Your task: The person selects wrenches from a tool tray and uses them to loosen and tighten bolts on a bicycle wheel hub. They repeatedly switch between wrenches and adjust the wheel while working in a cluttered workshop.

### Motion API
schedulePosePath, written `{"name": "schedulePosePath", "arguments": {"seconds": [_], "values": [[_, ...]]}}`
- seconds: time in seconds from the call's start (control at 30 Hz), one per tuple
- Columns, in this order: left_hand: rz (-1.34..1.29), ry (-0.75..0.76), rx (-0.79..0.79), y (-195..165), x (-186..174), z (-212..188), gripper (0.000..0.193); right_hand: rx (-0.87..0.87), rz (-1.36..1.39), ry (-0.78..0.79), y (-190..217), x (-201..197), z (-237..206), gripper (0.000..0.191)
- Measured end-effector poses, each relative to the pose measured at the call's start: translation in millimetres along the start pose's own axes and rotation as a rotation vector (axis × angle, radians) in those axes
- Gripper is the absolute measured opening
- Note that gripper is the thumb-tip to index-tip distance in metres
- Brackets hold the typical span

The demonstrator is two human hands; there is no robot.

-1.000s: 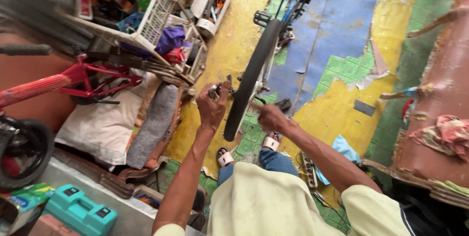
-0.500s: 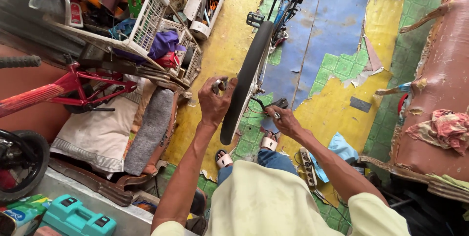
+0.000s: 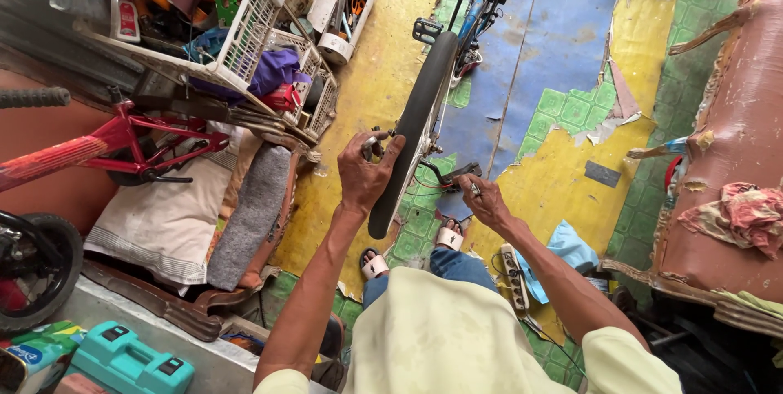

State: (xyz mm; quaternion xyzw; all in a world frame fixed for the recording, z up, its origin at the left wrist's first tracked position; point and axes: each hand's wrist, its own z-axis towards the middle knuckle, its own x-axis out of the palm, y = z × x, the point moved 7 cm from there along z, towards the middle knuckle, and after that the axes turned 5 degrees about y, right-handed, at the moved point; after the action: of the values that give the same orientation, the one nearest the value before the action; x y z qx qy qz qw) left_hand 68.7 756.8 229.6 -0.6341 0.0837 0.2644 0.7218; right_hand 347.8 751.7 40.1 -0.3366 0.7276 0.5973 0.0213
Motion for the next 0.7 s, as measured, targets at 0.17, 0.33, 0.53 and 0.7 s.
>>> {"name": "schedulePosePath", "arguments": {"seconds": [0.17, 0.33, 0.53, 0.7], "values": [[-0.027, -0.022, -0.024, 3, 0, -6, 0.043, 0.012, 0.084, 0.001, -5, 4, 2, 0.053], [-0.010, -0.008, -0.080, 10, -2, -12, 0.045, -0.016, 0.071, -0.025, 5, 3, 2, 0.052], [-0.071, -0.032, -0.154, 18, -12, -23, 0.044, -0.143, 0.086, 0.005, 50, 2, -4, 0.050], [-0.115, -0.025, -0.291, 39, -26, -38, 0.040, -0.228, 0.117, 0.007, 72, 7, 3, 0.048]]}}
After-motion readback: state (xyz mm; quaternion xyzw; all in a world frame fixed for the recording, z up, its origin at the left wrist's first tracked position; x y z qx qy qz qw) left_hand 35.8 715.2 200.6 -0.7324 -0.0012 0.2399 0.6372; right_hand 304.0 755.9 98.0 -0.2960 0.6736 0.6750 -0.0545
